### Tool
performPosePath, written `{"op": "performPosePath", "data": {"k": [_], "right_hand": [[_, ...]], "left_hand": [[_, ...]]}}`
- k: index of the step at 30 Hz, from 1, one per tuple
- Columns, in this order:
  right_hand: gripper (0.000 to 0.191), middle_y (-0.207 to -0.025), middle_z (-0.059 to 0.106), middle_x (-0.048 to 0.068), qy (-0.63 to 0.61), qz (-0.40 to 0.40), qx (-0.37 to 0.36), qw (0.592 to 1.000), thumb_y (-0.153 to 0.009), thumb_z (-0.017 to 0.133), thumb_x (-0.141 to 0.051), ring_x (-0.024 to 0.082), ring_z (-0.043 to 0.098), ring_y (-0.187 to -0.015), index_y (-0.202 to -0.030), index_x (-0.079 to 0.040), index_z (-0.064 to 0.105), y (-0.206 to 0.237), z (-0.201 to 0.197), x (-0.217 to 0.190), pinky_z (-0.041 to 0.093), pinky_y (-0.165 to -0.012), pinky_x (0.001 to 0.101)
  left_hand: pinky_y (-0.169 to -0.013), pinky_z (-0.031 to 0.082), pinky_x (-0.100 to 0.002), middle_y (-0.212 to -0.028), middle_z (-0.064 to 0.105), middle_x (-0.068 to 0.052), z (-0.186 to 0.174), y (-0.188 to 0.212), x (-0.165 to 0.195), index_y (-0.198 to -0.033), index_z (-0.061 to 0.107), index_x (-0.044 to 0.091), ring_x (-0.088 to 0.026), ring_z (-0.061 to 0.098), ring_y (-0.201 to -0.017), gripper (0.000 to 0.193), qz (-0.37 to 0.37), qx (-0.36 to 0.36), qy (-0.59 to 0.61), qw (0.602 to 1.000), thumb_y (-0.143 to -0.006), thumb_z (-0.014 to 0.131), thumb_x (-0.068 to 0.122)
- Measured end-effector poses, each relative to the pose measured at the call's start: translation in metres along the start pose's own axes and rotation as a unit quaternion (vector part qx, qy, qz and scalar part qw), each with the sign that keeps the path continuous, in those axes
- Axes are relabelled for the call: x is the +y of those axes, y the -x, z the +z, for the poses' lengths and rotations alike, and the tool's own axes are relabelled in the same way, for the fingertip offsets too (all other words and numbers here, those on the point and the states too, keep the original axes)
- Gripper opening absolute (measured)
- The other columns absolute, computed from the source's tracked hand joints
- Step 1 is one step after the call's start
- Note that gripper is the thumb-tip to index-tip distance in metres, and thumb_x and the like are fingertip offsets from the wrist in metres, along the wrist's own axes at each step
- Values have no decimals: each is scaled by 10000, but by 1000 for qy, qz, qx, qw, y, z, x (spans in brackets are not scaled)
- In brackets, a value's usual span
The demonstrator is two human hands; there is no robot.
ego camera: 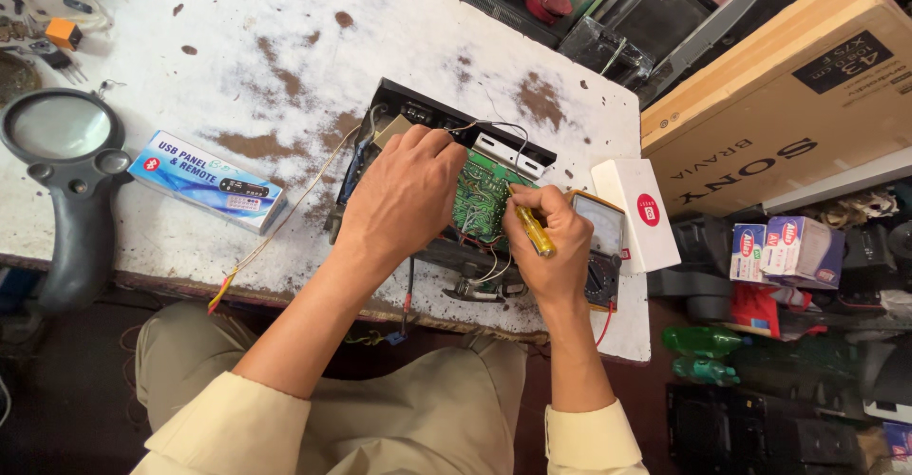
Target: The person is repairing an electronic device on a cluttered workbench. They use a screwdriver to adjust components on a circuit board, a magnifying glass to inspect details, and a multimeter to test electrical connections.
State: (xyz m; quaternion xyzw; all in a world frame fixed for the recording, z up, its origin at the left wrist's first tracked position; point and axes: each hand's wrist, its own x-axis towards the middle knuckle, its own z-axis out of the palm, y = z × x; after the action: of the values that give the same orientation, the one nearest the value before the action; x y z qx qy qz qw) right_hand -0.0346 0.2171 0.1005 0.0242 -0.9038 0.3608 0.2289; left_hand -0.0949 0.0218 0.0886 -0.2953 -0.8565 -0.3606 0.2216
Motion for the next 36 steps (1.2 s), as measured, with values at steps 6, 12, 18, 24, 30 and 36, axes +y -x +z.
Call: {"op": "performPosePath", "data": {"k": [6,12,18,24,30,36], "right_hand": [[72,-996,803,128,-20,18,2,1000,-913,729,-31,44,655,-690,-932,3,668,1,0,-3,522,-591,230],[79,-1004,802,133,-31,13,5,999,-920,730,-33,31,654,-701,-945,8,668,1,1,-1,521,-591,221],[81,-1016,800,139,-37,10,2,999,-922,732,-32,47,686,-778,-951,10,669,1,2,3,544,-659,222],[78,-1015,797,146,-32,-1,-5,999,-920,731,-21,64,712,-840,-951,13,668,0,2,4,559,-714,228],[71,-1001,800,138,-46,17,10,999,-909,735,-18,52,689,-808,-933,8,674,1,2,4,549,-695,219],[64,-963,803,114,-36,32,7,999,-893,738,-23,34,684,-762,-900,-2,678,0,0,3,545,-653,210]], "left_hand": [[-851,475,-421,-966,624,-112,0,0,0,-921,628,40,-306,597,-1001,97,2,3,1,1000,-829,627,74],[-854,476,-421,-962,627,-109,1,0,0,-932,636,39,-303,600,-999,94,-6,-1,1,1000,-845,623,73],[-852,477,-422,-967,630,-112,2,0,-1,-928,639,39,-304,602,-1000,99,-3,3,1,1000,-837,621,74],[-848,478,-424,-967,630,-111,2,0,0,-924,638,42,-305,603,-999,97,0,5,-3,1000,-836,629,82],[-849,478,-421,-958,627,-109,1,0,0,-925,636,42,-304,603,-988,81,-3,5,1,1000,-856,629,85],[-848,477,-424,-941,626,-111,-1,0,1,-896,625,39,-306,605,-977,42,-3,17,1,1000,-884,607,75]]}}
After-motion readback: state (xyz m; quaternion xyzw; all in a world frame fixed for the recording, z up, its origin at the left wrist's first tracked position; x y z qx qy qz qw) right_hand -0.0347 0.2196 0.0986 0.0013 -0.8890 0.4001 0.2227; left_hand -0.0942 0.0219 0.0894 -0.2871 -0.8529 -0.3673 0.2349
